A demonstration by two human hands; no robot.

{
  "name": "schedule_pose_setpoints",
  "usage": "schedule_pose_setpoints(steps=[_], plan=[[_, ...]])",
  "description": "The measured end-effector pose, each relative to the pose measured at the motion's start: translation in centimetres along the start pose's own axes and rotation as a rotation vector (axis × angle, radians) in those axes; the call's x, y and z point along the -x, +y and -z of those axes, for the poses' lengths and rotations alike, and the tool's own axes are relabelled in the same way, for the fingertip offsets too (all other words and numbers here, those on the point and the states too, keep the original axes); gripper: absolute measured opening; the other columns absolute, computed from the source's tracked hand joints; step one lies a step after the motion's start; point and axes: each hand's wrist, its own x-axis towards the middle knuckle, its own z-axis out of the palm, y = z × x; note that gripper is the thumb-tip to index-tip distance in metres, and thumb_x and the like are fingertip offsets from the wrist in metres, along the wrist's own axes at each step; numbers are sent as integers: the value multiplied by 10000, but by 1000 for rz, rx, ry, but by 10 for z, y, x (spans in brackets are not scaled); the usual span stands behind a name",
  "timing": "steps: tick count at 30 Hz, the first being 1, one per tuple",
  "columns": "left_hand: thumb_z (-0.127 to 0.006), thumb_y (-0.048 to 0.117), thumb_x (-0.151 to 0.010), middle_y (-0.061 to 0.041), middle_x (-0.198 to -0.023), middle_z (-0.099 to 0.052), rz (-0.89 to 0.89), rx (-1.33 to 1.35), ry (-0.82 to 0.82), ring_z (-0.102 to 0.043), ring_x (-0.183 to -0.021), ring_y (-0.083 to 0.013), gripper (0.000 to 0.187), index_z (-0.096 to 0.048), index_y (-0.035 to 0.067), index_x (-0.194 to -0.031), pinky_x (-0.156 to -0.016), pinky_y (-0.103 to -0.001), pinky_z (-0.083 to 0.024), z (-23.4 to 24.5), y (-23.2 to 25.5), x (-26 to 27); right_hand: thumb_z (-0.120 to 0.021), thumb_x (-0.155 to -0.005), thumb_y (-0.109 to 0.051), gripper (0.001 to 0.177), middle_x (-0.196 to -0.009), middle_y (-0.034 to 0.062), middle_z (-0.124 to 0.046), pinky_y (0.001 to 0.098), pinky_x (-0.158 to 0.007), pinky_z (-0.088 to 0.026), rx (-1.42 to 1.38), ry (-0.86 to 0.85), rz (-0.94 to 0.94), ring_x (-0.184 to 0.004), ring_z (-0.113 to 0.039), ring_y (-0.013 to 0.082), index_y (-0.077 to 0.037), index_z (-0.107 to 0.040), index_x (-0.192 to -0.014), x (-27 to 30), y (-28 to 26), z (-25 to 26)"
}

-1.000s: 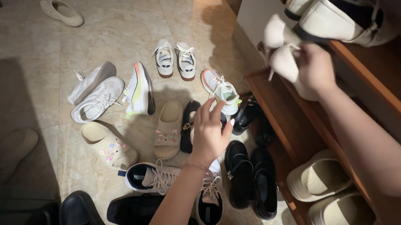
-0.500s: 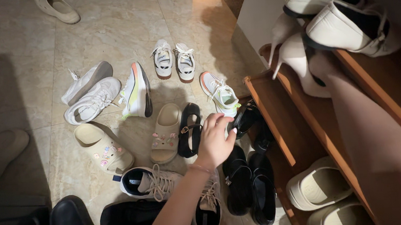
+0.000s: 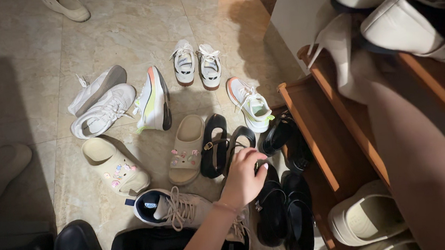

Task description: The person pours hot water from a pot into a jug, then moves to an entryway to pick up scattered shoes and place them onto a wooden shoe rack.

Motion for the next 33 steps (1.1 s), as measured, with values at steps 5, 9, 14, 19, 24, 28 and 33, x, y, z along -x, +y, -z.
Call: schedule_pose_setpoints(steps=[5,9,14,19,24,28,33], plan=[[-729,111,-865,-147,-1189,-630,-11,6,15,-580,-1154,-365,186,-704,79,-1047,-1017,-435,-475,4,0,14,-539,-1110,-261,395,-1194,277,-610,475,-981,-456,-106,-12,-95,-1118,-585,433,40,-566,-1365,-20,-53,32],[-724,108,-862,-142,-1176,-642,46,23,1,-596,-1121,-353,193,-706,79,-1052,-990,-432,-479,11,4,23,-584,-1109,-290,394,-1166,281,-645,497,-966,-473,58,-76,-153,-1087,-626,443,49,-614,-1307,-31,-91,40],[-716,111,-856,-129,-1128,-674,89,30,10,-611,-1093,-348,197,-715,85,-1051,-964,-430,-487,24,5,35,-673,-1064,-315,454,-1219,310,-638,517,-961,-466,126,-60,-31,-1139,-604,474,72,-624,-1297,-26,-100,52],[-691,115,-878,-131,-1077,-693,103,39,-68,-623,-1072,-350,192,-706,77,-1065,-942,-430,-496,35,7,37,-753,-968,-332,566,-1272,314,-630,507,-984,-472,149,-114,-124,-1162,-611,457,69,-601,-1338,-26,-110,56],[-686,108,-882,-142,-1060,-692,103,86,-82,-645,-1044,-351,190,-695,64,-1067,-910,-429,-512,38,11,36,-784,-915,-309,660,-1330,296,-604,496,-1005,-449,105,-140,-135,-1219,-582,439,63,-543,-1404,-22,-100,57],[-686,105,-889,-148,-1052,-690,89,128,-92,-658,-1029,-354,188,-691,58,-1071,-898,-426,-525,34,11,37,-771,-938,-306,649,-1352,291,-609,486,-1034,-445,117,-134,-97,-1250,-583,434,50,-542,-1430,-17,-87,54],[-694,109,-883,-140,-1049,-698,119,115,-71,-672,-988,-333,187,-700,72,-1066,-854,-409,-538,33,9,39,-676,-1051,-366,523,-1358,243,-625,469,-1040,-450,4,-46,-208,-1253,-594,403,-4,-561,-1411,-9,-112,60]])
